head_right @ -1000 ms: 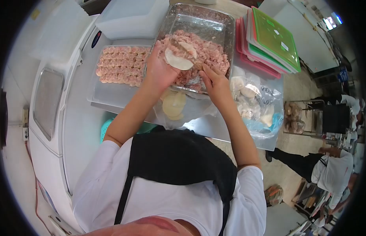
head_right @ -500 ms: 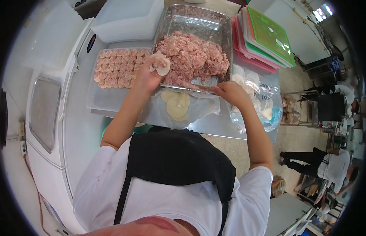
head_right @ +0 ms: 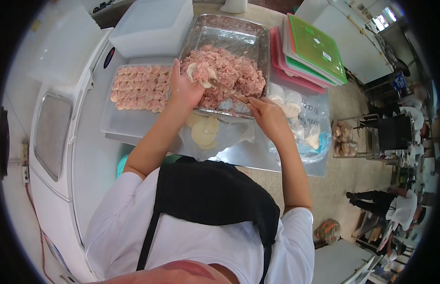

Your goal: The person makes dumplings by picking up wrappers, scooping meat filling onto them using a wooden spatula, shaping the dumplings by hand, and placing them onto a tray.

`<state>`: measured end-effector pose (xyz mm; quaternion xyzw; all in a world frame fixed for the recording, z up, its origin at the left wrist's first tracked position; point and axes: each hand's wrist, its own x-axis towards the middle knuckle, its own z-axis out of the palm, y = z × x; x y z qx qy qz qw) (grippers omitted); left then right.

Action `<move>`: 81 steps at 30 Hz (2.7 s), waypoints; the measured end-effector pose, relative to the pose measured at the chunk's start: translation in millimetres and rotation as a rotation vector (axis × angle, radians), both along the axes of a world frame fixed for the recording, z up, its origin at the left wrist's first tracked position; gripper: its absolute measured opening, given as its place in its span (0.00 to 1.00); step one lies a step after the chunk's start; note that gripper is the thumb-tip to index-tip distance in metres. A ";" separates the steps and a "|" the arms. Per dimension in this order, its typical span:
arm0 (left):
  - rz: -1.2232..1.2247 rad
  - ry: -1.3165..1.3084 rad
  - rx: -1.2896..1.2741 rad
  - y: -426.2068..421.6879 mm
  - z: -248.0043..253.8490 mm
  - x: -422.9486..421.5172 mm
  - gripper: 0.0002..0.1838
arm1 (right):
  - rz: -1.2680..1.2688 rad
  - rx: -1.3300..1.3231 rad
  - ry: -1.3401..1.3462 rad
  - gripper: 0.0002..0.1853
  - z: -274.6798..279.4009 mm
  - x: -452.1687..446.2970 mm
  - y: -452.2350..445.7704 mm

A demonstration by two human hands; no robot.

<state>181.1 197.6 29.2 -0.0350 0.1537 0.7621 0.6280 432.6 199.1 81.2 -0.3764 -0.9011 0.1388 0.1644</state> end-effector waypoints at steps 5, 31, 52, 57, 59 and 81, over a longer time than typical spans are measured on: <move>-0.017 0.122 -0.054 -15.0 32.6 28.9 0.39 | 0.032 0.017 0.167 0.16 -8.1 -6.4 -2.1; -0.273 1.879 0.391 -27.4 63.9 20.3 0.23 | 0.285 -0.603 0.124 0.17 33.0 44.8 52.0; 0.139 2.064 -0.061 -36.0 22.2 12.7 0.25 | 0.144 0.062 0.002 0.12 -21.7 43.8 86.3; -0.168 1.859 0.120 -51.4 52.8 4.7 0.20 | 0.267 -0.235 0.253 0.15 8.6 34.7 43.8; -0.223 1.948 0.215 -50.6 56.8 -1.6 0.17 | 0.328 -0.217 0.251 0.15 7.2 25.8 32.4; -0.054 2.015 0.095 -134.4 36.6 -140.0 0.28 | 0.183 -0.076 0.103 0.16 40.1 -95.8 -66.0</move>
